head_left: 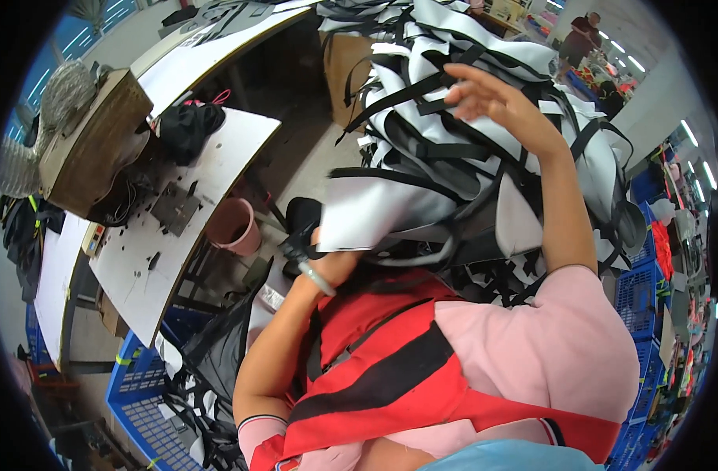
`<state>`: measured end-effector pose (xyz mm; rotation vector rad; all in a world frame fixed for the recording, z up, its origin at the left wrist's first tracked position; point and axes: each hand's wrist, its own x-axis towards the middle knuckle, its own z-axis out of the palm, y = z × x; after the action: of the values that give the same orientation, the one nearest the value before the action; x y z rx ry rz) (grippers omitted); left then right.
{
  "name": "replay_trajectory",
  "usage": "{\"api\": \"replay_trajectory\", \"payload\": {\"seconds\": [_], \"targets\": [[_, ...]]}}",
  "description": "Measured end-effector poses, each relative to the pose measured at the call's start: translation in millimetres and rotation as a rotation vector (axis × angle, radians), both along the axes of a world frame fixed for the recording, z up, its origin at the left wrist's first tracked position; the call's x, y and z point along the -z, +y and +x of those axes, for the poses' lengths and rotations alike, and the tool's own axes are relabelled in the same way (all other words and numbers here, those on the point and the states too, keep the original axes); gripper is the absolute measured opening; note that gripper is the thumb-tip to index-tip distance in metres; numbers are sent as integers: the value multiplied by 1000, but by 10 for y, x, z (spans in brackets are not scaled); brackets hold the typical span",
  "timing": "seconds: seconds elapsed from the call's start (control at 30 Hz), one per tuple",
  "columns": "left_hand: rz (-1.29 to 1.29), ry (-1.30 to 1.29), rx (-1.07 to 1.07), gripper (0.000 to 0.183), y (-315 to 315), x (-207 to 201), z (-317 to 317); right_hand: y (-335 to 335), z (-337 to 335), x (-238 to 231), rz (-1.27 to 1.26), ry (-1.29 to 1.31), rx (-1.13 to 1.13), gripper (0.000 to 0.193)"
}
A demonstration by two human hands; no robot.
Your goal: Sewing together various fabric and mesh components of bags using an industrial sewing machine.
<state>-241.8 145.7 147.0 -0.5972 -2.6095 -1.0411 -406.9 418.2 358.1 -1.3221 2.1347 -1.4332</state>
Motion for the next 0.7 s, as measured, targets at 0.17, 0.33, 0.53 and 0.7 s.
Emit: {"api": "replay_trajectory", "payload": {"seconds": [0.17, 0.33, 0.53, 0.7], "targets": [[591, -446, -247, 26, -344, -46, 58, 163, 377, 22, 581, -147, -102, 59], [760, -271, -312, 35, -582, 124, -3, -368, 878, 248, 630, 113, -330, 36], [191, -2, -354, 37, -803, 535, -13, -436, 1217, 136, 387, 448, -420, 51], [402, -391, -344, 38, -745, 220, 108, -614, 1272, 492, 679, 464, -403, 35]]}}
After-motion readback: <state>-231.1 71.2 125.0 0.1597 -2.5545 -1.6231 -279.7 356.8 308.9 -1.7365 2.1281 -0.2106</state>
